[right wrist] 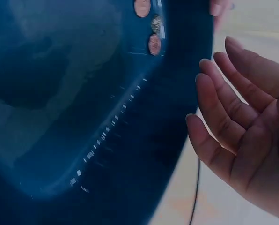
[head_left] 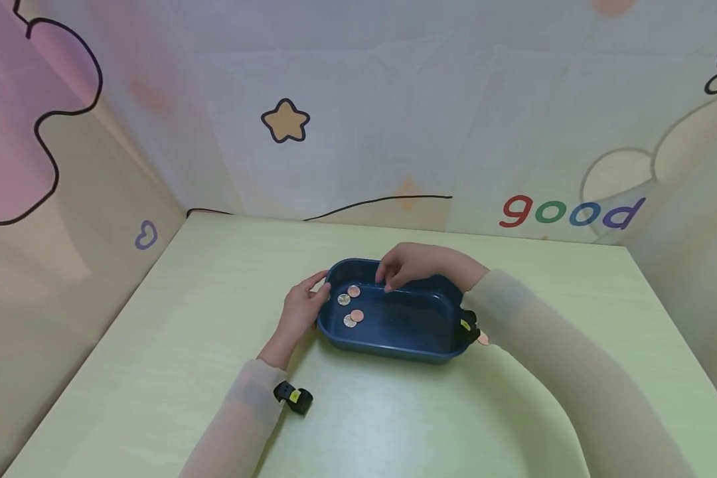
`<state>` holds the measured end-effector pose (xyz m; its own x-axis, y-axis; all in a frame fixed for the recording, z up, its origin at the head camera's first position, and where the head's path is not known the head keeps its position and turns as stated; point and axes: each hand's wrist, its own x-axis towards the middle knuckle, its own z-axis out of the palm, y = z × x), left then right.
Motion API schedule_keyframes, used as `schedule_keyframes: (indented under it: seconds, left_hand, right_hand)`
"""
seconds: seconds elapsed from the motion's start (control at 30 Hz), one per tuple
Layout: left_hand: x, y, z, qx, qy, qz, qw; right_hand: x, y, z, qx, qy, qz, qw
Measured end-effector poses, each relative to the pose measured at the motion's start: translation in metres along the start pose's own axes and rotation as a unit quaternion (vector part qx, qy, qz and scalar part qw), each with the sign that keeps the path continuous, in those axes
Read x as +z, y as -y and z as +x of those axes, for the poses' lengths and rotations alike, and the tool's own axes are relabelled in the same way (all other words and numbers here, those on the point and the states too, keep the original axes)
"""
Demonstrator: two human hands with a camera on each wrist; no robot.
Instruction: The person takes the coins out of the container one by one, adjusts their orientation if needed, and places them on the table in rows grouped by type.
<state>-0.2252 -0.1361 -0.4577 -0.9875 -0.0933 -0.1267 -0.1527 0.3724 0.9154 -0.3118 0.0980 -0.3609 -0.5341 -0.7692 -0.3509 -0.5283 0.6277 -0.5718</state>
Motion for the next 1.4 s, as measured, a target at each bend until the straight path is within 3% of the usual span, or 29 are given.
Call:
schedule_keyframes:
  seconds: [0.3,0.6,1.0,1.4]
  left_hand:
    - [-0.001,0.0,0.0,0.005,-0.001,0.0,1.0]
    - [-0.002,0.001,0.0,0.002,0.0,-0.005,1.0]
    - [-0.002,0.002,0.0,0.006,0.003,-0.006,1.0]
    - [-0.001,0.0,-0.001,0.004,0.004,-0.004,1.0]
  right_hand:
    - [0.01,0.002,0.029,0.002,0.044,-0.013,0.999]
    - [0.026,0.003,0.052,0.031,0.075,-0.01,0.997]
    - [0.042,0.002,0.068,0.029,0.097,-0.002,0.995]
    - [0.049,-0.001,0.07,0.033,0.088,-0.007,0.996]
